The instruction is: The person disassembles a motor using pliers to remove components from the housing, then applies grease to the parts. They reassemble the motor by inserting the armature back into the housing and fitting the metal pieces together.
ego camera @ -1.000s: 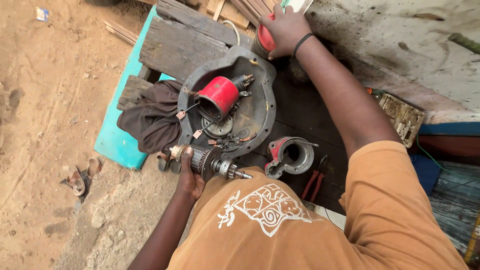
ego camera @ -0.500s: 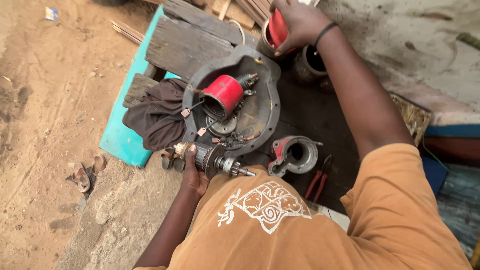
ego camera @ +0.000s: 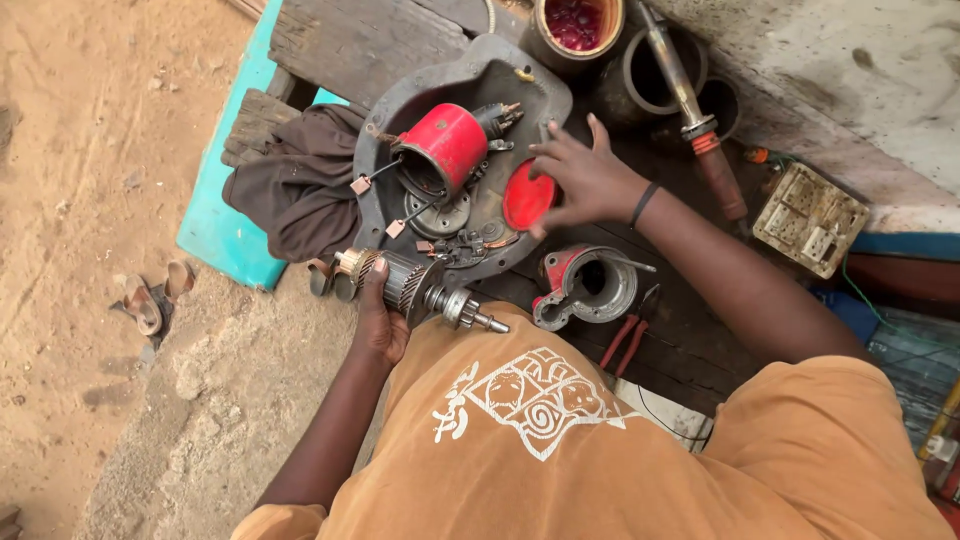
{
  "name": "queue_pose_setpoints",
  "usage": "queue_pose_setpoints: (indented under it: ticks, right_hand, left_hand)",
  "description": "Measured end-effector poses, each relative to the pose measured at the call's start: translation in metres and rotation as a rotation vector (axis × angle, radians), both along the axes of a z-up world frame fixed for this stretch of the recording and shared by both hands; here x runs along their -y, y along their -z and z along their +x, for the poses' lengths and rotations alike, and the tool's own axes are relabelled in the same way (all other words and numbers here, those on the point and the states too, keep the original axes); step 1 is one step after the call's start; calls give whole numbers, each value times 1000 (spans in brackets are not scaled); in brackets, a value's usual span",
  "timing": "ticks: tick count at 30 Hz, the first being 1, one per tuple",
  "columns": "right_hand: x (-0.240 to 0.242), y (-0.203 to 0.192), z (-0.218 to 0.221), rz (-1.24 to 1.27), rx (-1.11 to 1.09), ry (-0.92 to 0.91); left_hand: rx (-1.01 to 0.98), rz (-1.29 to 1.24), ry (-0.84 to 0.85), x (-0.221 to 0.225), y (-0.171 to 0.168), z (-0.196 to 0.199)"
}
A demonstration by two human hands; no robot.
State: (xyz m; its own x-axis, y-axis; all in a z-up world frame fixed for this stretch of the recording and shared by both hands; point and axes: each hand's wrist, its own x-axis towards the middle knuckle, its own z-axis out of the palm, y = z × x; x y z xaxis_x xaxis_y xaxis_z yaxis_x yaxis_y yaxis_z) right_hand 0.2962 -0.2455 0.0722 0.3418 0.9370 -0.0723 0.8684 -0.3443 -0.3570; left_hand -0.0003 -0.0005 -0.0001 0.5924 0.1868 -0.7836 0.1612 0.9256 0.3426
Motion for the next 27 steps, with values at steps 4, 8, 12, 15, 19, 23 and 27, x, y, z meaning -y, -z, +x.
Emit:
queue_pose_setpoints:
  ticks: [4,8,12,15,19,23,27]
  right_hand:
    - [-34,10,4,-15,6,163]
    - [-66,45,12,-76,-15,230]
    - [-72,81,19,-19,170,177]
    - [-78,70,21,-1,124,180]
    - [-83,45,22,-33,79,125]
    - [-74,22,20,-9,19,125]
    - [-56,3,16,28,-112,242]
  left_hand:
    - [18,40,-2,3,-5,1]
    - [61,85,16,6,-3,-1]
    - [58,120,-9,6,1,-3]
    - [64,100,-6,5,3,-3]
    - [67,59,13,8,15,-8]
    - [60,58,18,5,17,-6]
    - [44,56,24,6,15,-7]
